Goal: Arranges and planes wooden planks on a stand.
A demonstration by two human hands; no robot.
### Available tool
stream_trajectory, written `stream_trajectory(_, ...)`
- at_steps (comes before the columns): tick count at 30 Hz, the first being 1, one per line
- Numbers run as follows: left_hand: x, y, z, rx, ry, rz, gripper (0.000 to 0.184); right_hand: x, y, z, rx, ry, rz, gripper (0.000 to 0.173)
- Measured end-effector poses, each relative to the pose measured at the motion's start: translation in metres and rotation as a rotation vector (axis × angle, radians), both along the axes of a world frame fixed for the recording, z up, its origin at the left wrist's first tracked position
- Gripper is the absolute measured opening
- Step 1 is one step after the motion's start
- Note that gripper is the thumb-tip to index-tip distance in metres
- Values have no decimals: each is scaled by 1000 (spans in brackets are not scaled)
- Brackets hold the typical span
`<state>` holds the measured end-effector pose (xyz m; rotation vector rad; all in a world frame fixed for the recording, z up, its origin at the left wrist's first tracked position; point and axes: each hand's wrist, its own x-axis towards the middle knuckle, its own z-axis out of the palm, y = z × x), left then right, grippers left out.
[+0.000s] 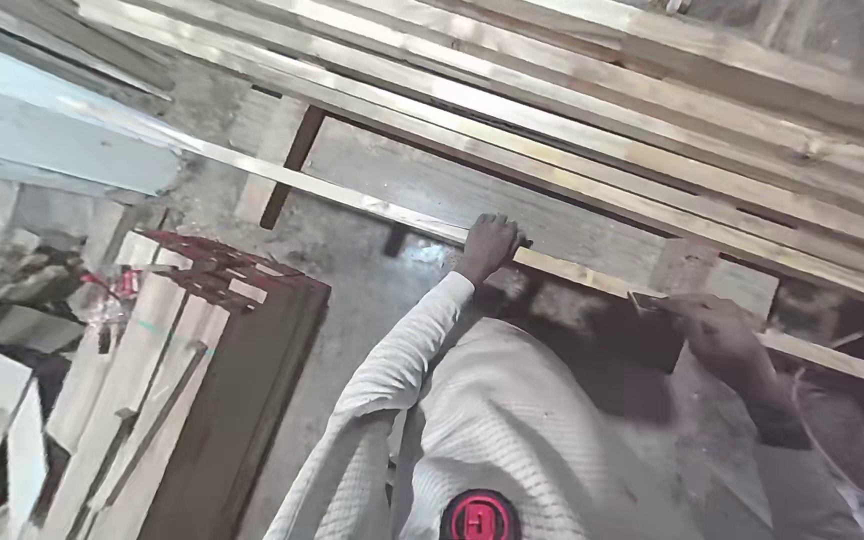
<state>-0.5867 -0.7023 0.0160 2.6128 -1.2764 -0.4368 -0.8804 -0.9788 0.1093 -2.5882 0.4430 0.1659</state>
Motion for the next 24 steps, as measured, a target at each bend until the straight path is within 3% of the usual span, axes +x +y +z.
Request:
stream_trajectory(2, 15, 14, 13, -109, -34, -47, 37, -11, 24, 3, 215, -115, -185, 31)
stream_trajectory(5, 54, 57, 29, 19, 103, -13, 56, -14, 82, 8, 475, -183, -536, 30)
stream_trajectory(7, 87, 84, 22, 127, 227, -63, 51, -1, 123, 11, 641, -253, -751, 27)
stream_trajectory(11, 128, 112, 14, 21, 456, -230, 32, 56, 204, 38, 905, -477, -1036, 16)
stream_trajectory(16, 149, 130, -7, -272, 122, -570, 31, 63, 262, 0, 1102, -715, -1095, 18)
stream_trajectory(19, 155, 130, -18, -359, 99, -729, 24, 69, 294, -9, 1181, -762, -1076, 21)
stream_trajectory(24, 158, 132, -20, -429, 104, -681, 25, 77, 330, 4, 1190, -759, -1181, 20)
